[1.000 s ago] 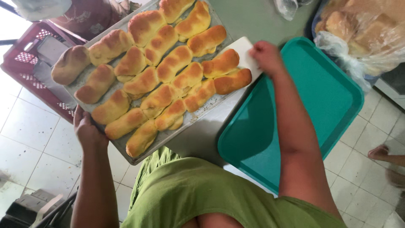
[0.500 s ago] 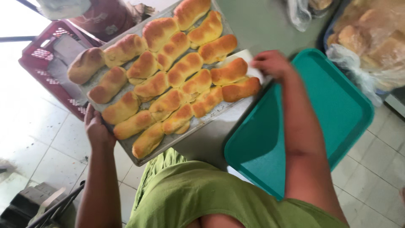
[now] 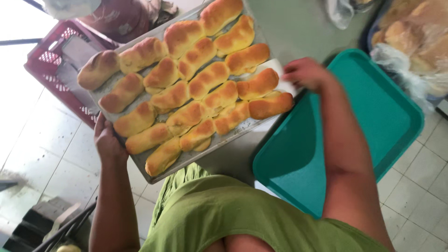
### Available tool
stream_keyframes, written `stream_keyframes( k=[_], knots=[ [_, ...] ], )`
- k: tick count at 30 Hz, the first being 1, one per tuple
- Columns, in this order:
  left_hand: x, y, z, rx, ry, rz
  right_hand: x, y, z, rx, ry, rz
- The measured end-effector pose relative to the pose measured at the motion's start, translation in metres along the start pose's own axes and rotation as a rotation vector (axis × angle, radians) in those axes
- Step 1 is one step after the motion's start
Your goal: The person bags baked bread rolls into a clear plastic bag and ties it, then carries a tray of freshly baked rolls and transfers them one by one by hand from the baking tray onto a green plastic display tray, arranging them in rows.
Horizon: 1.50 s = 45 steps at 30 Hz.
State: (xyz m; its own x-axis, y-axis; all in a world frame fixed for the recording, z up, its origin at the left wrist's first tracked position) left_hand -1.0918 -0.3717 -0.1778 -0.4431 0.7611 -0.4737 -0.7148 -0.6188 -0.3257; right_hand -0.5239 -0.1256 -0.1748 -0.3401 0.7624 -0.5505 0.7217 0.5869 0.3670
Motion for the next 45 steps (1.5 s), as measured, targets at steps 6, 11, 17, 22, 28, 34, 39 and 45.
stream_keyframes(
  k=[6, 11, 17, 22, 28, 34, 39, 45],
  knots=[
    [-0.004, -0.002, -0.006, -0.026, 0.014, -0.025, -0.013, -0.015, 0.005, 0.050, -0.034, -0.028],
    [-0.010, -0.010, -0.002, -0.051, 0.008, -0.101, -0.016, 0.012, 0.013, 0.057, -0.042, 0.088],
    [-0.009, -0.007, -0.003, -0.010, 0.019, -0.056, -0.018, 0.087, 0.007, -0.099, 0.045, 0.280],
    [-0.005, -0.006, -0.002, -0.018, 0.033, -0.055, 0.002, 0.080, -0.012, -0.008, 0.097, 0.346],
    [-0.006, -0.009, 0.005, 0.003, 0.055, -0.067, 0.033, 0.075, -0.048, -0.002, 0.165, 0.477],
    [-0.001, -0.006, 0.002, -0.012, 0.075, -0.071, 0.061, 0.040, -0.077, -0.104, 0.402, 0.405],
    [0.005, 0.003, 0.000, 0.018, 0.066, -0.006, 0.077, 0.034, -0.070, -0.118, 0.227, 0.409],
    [0.010, 0.000, 0.001, 0.017, 0.051, -0.030, 0.087, 0.029, -0.088, 0.115, 0.241, 0.320]
  ],
)
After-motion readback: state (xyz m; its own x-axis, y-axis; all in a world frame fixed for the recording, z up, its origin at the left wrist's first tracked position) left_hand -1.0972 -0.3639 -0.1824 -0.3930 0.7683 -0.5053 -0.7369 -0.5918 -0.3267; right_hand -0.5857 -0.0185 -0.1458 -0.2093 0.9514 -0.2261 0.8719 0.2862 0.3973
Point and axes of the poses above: each hand's wrist, its own x-axis towards the middle knuckle, its own y-axis out of the back of the hand, z = x × y, the point moved 8 cm from there along x, towards the middle knuckle, and after that the axes turned 8 degrees about y, right-handed, at the moved point
